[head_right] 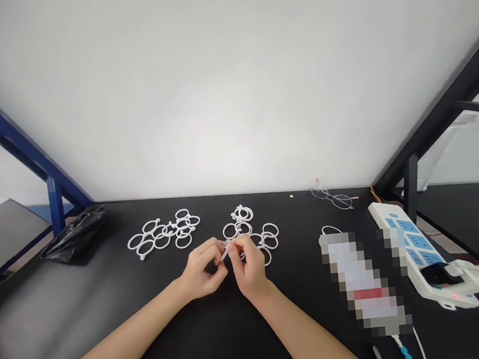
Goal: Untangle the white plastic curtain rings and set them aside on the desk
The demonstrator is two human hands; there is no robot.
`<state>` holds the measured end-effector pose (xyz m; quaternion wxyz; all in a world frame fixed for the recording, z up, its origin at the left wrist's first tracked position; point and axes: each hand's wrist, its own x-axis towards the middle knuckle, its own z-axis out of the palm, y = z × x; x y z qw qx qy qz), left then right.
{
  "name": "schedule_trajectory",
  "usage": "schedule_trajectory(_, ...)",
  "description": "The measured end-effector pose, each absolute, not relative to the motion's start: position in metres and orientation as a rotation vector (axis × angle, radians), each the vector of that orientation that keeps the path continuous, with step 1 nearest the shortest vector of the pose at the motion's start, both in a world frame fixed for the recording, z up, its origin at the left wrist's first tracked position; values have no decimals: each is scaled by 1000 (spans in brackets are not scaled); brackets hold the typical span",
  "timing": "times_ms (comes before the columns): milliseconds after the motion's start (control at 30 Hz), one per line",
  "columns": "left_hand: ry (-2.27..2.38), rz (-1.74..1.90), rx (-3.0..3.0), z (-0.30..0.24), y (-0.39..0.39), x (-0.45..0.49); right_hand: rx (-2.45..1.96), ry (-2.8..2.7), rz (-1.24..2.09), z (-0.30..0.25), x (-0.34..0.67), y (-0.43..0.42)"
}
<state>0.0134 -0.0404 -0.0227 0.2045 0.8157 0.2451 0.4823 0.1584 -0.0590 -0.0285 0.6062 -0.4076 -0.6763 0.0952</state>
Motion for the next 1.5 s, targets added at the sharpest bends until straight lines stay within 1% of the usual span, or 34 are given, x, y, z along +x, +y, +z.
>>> schedule_trajectory(133, 669, 1388, 2296, -22, -39, 12, -904, -1626, 196, -30, 157, -61)
schedule_trajectory(333, 614, 1480, 2286, -25, -37, 11, -888, -1746, 257, -31, 157, -61)
schedule_trajectory(533, 566, 1610, 2267, -25, -36, 13, -892, -1728, 188, -35, 155, -60)
schedule_trajectory(700, 617, 1608, 2287, -22, -38, 11, -844, -1734, 175, -35, 155, -62)
schedule_trajectory(900, 444, 1549, 2309, -23, -35, 8, -784, -1764, 170, -38, 155, -64)
schedule_trajectory(1167, 731, 1461, 2264, -32, -33, 7, -769, -1722, 181, -34, 152, -66)
schedule_trajectory(1333, 724, 1510, 2267, -29, -35, 8, -761, -1728, 155, -30, 152, -66)
schedule_trajectory(1500, 741, 1585, 2270, -26, -35, 7, -775, -1785, 56, -32, 152, -64)
